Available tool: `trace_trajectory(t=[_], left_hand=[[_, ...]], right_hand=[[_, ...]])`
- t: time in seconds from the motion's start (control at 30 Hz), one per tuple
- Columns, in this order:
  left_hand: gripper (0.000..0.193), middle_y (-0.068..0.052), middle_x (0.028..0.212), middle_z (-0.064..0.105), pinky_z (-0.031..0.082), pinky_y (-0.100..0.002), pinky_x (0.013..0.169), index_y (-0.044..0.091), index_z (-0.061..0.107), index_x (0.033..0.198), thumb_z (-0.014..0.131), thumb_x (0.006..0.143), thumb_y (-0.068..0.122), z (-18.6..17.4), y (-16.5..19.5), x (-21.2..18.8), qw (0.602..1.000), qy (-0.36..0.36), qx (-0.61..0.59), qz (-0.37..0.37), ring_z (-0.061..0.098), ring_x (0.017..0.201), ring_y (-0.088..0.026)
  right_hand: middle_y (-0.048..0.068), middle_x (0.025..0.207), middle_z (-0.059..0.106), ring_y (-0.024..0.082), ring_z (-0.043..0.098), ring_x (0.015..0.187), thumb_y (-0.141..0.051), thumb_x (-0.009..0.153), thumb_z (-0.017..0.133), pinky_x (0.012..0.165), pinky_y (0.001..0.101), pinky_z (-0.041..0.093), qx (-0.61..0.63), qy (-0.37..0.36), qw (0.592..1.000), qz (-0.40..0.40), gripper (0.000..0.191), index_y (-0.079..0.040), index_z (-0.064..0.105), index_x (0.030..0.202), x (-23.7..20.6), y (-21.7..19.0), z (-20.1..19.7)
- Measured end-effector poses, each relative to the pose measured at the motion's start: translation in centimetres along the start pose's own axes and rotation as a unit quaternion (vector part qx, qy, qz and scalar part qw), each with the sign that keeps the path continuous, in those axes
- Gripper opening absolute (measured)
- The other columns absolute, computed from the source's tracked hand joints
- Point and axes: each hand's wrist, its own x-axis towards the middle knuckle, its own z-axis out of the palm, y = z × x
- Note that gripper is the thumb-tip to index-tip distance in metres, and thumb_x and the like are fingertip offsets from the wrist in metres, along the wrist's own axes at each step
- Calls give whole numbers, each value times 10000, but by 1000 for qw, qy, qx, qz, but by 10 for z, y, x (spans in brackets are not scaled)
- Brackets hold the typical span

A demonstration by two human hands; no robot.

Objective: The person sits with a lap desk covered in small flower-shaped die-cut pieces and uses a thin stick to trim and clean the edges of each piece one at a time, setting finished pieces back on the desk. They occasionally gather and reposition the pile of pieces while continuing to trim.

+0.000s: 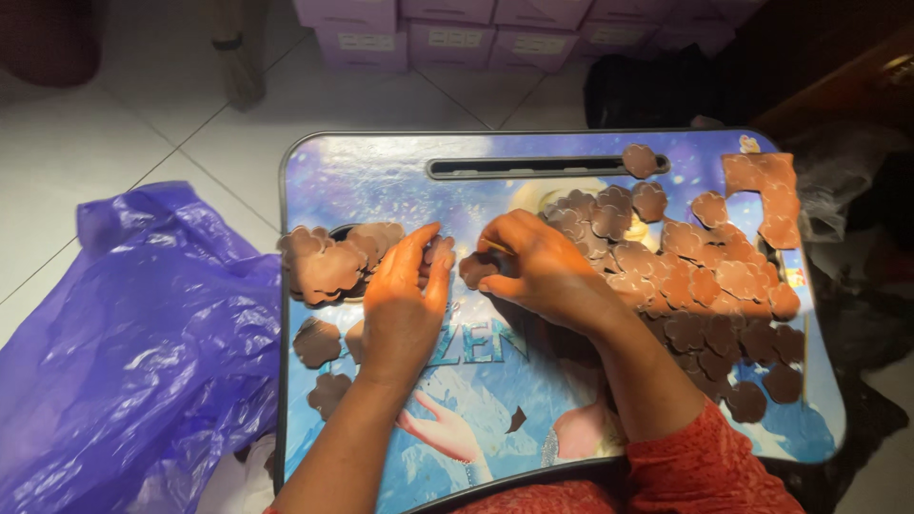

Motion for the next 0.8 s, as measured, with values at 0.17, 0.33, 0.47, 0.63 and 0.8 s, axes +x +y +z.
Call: trace_trajectory(t=[0.17, 0.33, 0.47, 0.63, 0.8], left_hand=[[280, -122, 969, 708, 557, -368, 758, 54, 699, 1209, 699, 938, 124, 1, 2, 3, 999, -19, 33, 3, 701, 826, -249], [279, -111, 1154, 714, 535, -398, 904, 47, 722, 1196, 697, 921, 85, -7, 4, 6, 988, -11, 99, 119, 680, 1029, -299], [293, -86, 1169, 709, 537, -392, 894, 55, 723, 1178, 717, 902, 153, -12, 8, 9, 970, -47, 164, 175, 673, 1031, -284], [320, -60, 1163, 722, 536, -380, 830, 79, 713, 1162, 733, 882, 231, -15, 11, 7, 955, -119, 186, 196, 690, 996, -252], [366, -76, 1186, 713, 527, -396, 831, 69, 676, 1193, 739, 885, 258, -10, 11, 4, 941, -132, 200, 240, 682, 1001, -267]], right_hand=[[99, 936, 749, 258, 730, 880, -240, 822, 796, 764, 358, 548, 32, -14, 997, 71, 358, -82, 620, 1091, -2, -11, -12], [42, 809, 707, 129, 661, 708, -180, 854, 757, 624, 296, 534, 68, 16, 977, 201, 291, -104, 654, 1116, -27, -10, -57], [28, 747, 627, 110, 565, 644, -195, 844, 793, 560, 319, 472, 5, 78, 969, 235, 309, -120, 711, 1133, -70, 9, -91], [13, 860, 734, 155, 611, 679, -237, 909, 735, 634, 303, 505, -80, 190, 945, 254, 241, -117, 765, 1116, -81, 40, -100], [142, 1164, 730, 317, 694, 1039, -210, 991, 678, 887, 387, 544, -162, 219, 960, 71, 262, -95, 747, 1216, -12, 93, -112]])
